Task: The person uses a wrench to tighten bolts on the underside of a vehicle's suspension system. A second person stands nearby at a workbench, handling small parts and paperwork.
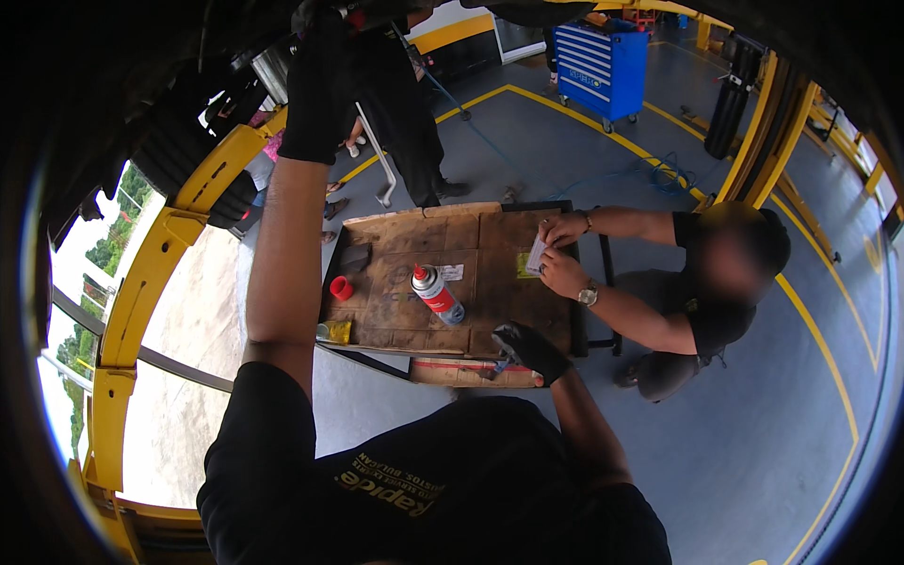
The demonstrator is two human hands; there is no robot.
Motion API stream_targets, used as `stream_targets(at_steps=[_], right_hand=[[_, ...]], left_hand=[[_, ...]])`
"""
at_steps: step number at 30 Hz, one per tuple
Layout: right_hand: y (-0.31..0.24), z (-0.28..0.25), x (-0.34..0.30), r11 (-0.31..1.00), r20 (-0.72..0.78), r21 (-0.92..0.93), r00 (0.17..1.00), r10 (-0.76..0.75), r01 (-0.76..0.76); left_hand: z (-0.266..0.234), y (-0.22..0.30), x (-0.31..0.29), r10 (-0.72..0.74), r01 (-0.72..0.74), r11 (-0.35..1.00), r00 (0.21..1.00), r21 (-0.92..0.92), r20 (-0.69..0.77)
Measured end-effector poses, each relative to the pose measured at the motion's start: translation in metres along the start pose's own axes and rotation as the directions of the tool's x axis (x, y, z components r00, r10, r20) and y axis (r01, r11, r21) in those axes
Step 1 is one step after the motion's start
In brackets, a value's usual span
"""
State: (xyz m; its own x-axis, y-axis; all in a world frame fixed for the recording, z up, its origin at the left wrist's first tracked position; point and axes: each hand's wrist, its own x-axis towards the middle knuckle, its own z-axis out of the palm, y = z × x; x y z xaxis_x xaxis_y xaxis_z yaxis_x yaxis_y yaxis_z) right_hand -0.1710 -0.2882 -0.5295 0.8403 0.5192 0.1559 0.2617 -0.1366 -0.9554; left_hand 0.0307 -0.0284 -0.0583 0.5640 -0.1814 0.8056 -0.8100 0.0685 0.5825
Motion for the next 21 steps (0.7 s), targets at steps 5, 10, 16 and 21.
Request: stream_targets(at_steps=[5, 10, 16, 21], right_hand=[[-0.017, 0.008, -0.003, 0.969, 0.004, 0.221, 0.994, 0.109, -0.107], [0.001, -0.002, -0.006, 0.993, 0.021, 0.121, 1.000, -0.014, 0.012], [0.027, -0.008, -0.007, 0.999, 0.059, -0.030, 0.998, -0.035, 0.036], [0.032, -0.007, -0.003, 0.847, 0.099, -0.434, 0.951, -0.292, 0.305]], left_hand=[[0.013, 0.049, -0.020, 0.430, -0.466, 0.488, 0.864, 0.738, 0.262], [-0.004, 0.030, -0.011, 0.225, -0.159, 0.726, 0.974, 0.669, -0.012], [-0.017, 0.022, 0.019, 0.398, -0.452, -0.124, 0.793, 0.883, 0.462], [0.002, 0.025, 0.018, 0.622, -0.506, -0.057, 0.656, 0.861, 0.427]])
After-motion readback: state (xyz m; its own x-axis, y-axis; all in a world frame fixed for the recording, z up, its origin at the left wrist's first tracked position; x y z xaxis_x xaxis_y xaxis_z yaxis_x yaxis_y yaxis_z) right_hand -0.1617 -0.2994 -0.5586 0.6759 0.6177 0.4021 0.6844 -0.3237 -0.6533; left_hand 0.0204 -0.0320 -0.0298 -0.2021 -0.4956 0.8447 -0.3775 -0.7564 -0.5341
